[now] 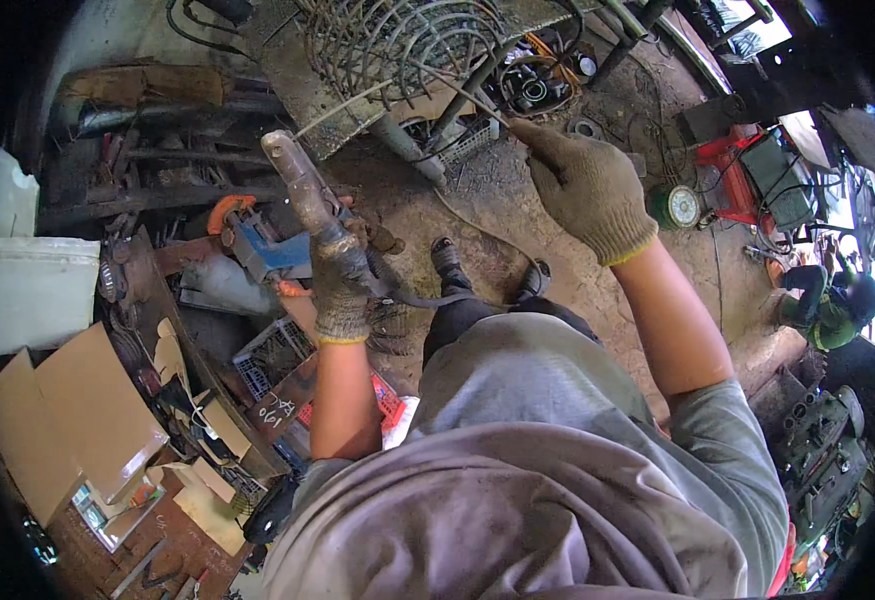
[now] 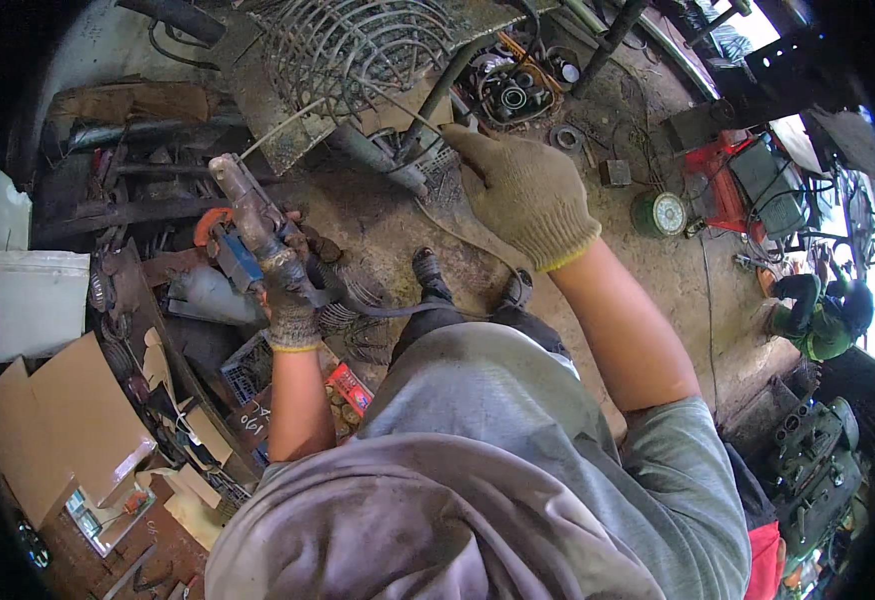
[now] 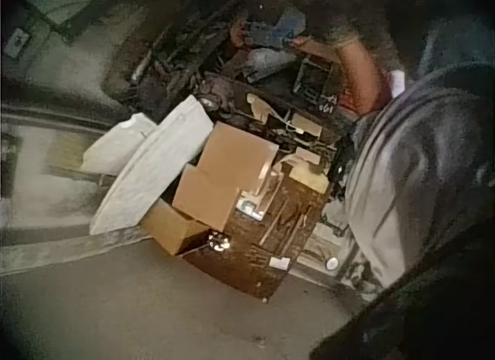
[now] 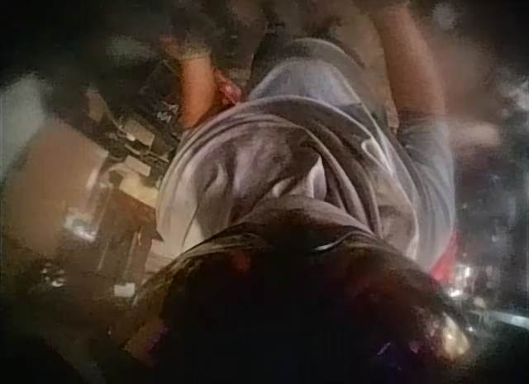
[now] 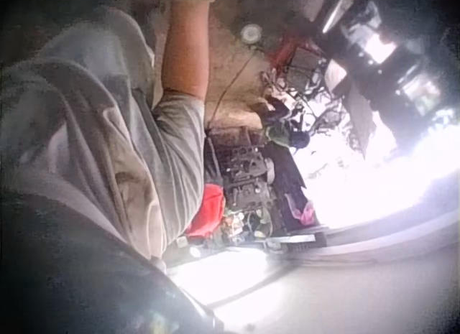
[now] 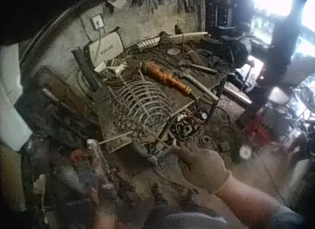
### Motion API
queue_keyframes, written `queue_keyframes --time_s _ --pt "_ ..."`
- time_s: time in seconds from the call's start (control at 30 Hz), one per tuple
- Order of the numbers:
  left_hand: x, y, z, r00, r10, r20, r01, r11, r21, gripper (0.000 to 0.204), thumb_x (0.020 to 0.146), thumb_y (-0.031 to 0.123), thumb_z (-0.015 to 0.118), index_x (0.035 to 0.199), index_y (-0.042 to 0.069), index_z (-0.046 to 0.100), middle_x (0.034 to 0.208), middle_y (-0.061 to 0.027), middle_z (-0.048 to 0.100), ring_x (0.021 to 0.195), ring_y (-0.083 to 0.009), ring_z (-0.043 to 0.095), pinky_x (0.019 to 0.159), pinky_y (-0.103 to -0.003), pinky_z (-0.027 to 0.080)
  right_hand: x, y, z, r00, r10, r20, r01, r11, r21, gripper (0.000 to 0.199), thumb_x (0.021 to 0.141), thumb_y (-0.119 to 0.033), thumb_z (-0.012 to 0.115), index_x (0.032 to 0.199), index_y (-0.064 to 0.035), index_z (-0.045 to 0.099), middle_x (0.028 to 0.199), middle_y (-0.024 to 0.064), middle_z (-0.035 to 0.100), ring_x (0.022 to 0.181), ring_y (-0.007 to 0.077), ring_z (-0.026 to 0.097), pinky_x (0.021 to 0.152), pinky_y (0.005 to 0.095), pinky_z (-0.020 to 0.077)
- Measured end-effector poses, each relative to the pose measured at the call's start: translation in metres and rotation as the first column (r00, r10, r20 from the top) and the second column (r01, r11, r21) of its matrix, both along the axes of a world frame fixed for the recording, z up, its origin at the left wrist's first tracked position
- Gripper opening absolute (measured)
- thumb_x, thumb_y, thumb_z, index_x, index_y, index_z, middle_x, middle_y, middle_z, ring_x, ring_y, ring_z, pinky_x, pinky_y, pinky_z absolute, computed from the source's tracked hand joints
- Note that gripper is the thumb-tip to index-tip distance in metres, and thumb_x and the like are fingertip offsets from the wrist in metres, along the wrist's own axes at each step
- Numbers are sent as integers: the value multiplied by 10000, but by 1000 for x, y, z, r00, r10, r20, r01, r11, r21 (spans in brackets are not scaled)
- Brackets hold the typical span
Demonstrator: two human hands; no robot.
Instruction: The person holds a metal pipe and uses a welding rod to weld a small attachment onto it, then taps the area with a hammer.
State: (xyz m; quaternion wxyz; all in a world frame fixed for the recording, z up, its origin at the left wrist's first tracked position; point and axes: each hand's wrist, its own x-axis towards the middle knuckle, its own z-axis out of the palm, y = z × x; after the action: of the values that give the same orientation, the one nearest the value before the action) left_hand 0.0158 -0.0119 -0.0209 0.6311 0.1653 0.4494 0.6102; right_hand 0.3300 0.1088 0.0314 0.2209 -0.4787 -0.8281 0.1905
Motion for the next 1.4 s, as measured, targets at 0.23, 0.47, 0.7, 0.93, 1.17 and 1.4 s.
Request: queue_keyframes --time_s 0.23,0.47,0.7,0.93,1.17,1.4 --pt "15 -2 -28 982 138 -129 -123 986 115 414 981 199 618 1332 35 471 867 -5 576 743 -121 613 679 -309 560 2 3 -25 1000 -27 8 27 1000 16 368 896 -254 590 1257 -251 658 837 148 693 773 353 687 666 474 549" --pt "22 2 -15 975 171 -144 -161 984 82 467 972 155 597 1373 27 395 821 -76 591 690 -264 669 685 -435 598 3 9 -13 1000 -4 -4 4 1000 0 383 889 -239 603 1267 -243 662 836 156 683 745 352 680 656 466 544" --pt "34 6 2 958 187 -218 -174 982 80 450 956 92 600 1364 31 420 820 -77 610 693 -224 662 661 -377 587 7 15 -30 1000 24 0 -24 999 36 402 867 -204 629 1266 -241 668 833 144 682 747 343 683 659 442 550" --pt "29 -2 -24 962 215 -165 -199 974 112 400 974 116 592 1351 30 489 863 -47 606 708 -167 615 617 -288 532 10 27 -39 991 89 -102 -83 994 65 408 853 -159 635 1255 -209 679 880 141 702 770 341 694 684 414 565" --pt "31 -3 -29 971 186 -151 -164 975 147 403 985 166 585 1350 21 490 867 -39 599 685 -141 592 624 -271 517 12 26 -39 991 78 -110 -74 997 34 401 857 -151 632 1254 -192 675 917 149 708 800 344 696 698 411 569" --pt "25 -2 -18 989 146 -39 -144 988 53 439 939 71 617 1351 20 474 887 -43 599 752 -152 643 697 -287 558 13 25 -36 989 73 -127 -73 997 6 369 865 -188 629 1231 -197 682 946 151 713 831 339 695 711 431 567"
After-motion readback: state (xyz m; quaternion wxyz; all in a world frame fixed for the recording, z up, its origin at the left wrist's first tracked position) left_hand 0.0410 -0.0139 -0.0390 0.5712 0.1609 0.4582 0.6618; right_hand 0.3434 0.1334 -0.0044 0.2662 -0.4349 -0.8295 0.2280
